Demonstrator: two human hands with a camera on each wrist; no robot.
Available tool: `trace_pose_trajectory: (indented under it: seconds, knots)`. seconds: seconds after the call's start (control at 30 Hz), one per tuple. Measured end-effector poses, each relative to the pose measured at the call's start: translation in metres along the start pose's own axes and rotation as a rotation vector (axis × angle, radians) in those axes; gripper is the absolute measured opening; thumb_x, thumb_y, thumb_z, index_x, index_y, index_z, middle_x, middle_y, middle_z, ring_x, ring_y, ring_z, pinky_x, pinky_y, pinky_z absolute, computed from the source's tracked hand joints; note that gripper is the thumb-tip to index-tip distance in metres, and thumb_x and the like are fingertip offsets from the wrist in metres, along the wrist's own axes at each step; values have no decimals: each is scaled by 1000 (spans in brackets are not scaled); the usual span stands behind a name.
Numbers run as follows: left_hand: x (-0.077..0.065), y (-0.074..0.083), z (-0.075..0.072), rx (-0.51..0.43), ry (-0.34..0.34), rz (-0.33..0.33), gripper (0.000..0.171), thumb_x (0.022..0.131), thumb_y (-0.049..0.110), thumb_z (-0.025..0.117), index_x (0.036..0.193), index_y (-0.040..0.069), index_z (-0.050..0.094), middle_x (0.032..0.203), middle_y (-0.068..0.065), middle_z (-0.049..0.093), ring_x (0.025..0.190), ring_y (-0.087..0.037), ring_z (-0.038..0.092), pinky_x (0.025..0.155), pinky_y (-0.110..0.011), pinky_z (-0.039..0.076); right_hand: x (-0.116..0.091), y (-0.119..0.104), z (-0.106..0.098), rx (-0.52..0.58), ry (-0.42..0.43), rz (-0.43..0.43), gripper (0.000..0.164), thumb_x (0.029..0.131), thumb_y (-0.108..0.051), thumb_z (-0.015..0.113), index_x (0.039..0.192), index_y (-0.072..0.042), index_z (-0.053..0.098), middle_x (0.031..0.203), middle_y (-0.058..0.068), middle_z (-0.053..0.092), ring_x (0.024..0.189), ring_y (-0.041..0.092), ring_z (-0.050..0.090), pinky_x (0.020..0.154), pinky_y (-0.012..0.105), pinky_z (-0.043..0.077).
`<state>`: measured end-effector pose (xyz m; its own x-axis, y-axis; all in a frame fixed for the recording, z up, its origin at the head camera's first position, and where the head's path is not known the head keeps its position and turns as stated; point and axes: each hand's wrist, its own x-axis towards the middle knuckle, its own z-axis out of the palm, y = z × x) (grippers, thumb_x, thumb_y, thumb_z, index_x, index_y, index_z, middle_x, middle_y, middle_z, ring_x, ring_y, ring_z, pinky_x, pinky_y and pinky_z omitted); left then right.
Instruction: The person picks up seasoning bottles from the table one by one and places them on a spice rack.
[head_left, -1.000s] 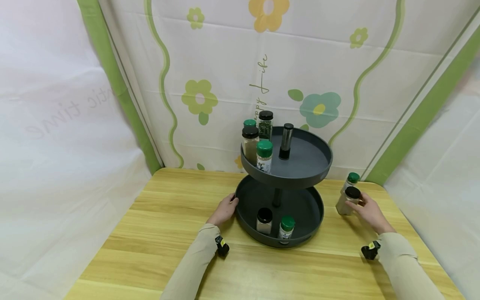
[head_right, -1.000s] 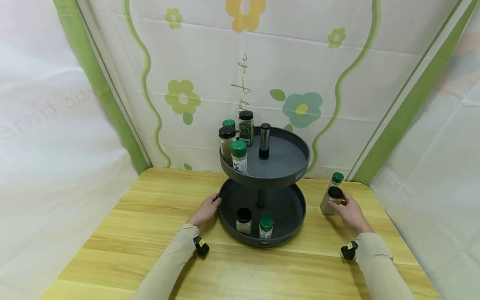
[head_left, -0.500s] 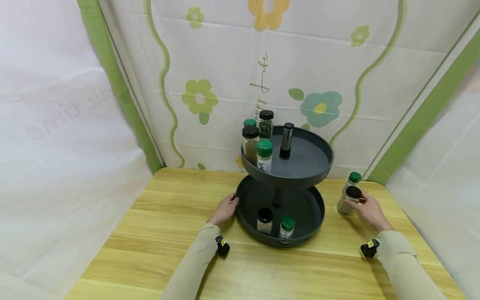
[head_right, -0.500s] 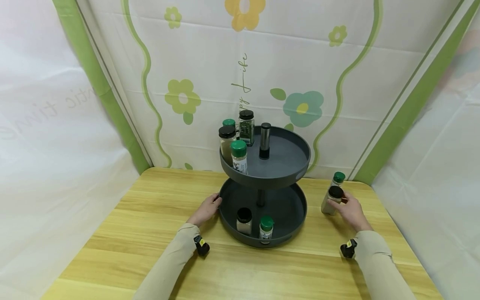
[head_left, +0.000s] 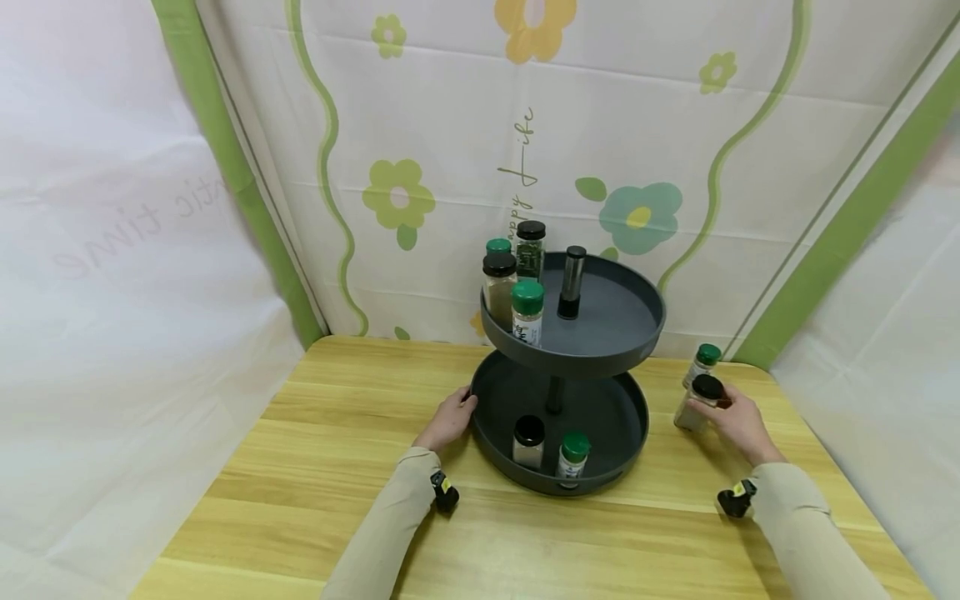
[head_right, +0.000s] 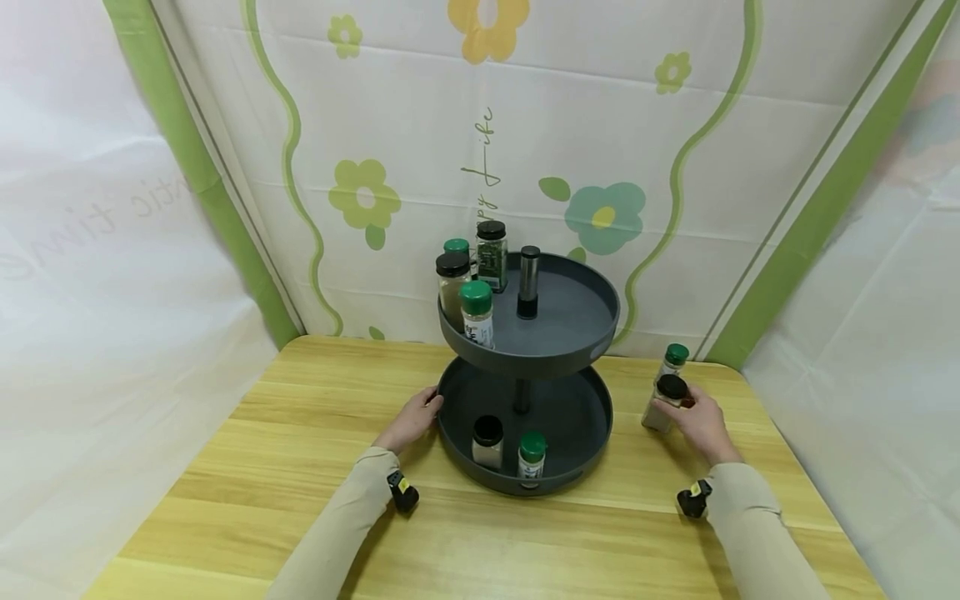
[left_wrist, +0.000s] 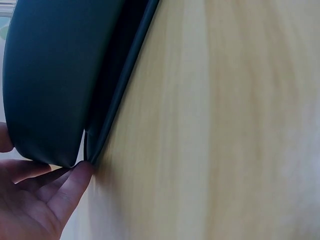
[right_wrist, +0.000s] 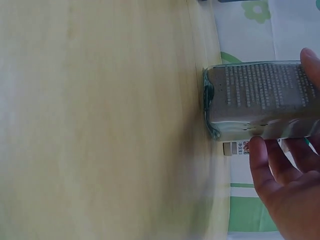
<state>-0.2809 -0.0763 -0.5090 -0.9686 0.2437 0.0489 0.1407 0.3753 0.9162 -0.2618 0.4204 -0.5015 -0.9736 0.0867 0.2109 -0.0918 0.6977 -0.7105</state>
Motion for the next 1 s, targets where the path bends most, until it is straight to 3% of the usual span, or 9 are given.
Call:
trace_pose_trajectory:
  seconds: [0.17,0.47,0.77,1.0]
  knots:
    - [1,-1,0,-7,1,-1,46,104,22,35,144,-1,34,145,-21,36,134,-35,31,108,-49,27,-3,-1,0,-13,20,-3,57,87,-46,65,115,1,53,110,23,58,86,14,53,64,22,48]
    - [-1,1,1,15,17,-1,46,104,21,36,143,-3,36,144,-22,38,133,-35,33,107,-49,29,-9,-12,2,-47,33,-25,61,84,-46,69,116,4,54,110,26,59,100,34,53,73,34,46]
    - [-1,4,4,33,58,2,43,103,19,38,139,-5,41,139,-23,44,129,-36,39,105,-48,32,-15,-18,6,-83,32,-52,56,83,-46,70,109,1,57,107,23,62,97,32,53,72,33,44]
    - [1,4,6,45,86,-11,42,103,19,38,138,-4,44,137,-22,46,128,-36,41,104,-48,34,-19,-33,2,-84,35,-73,56,82,-45,71,110,1,58,109,26,61,102,40,54,77,46,47]
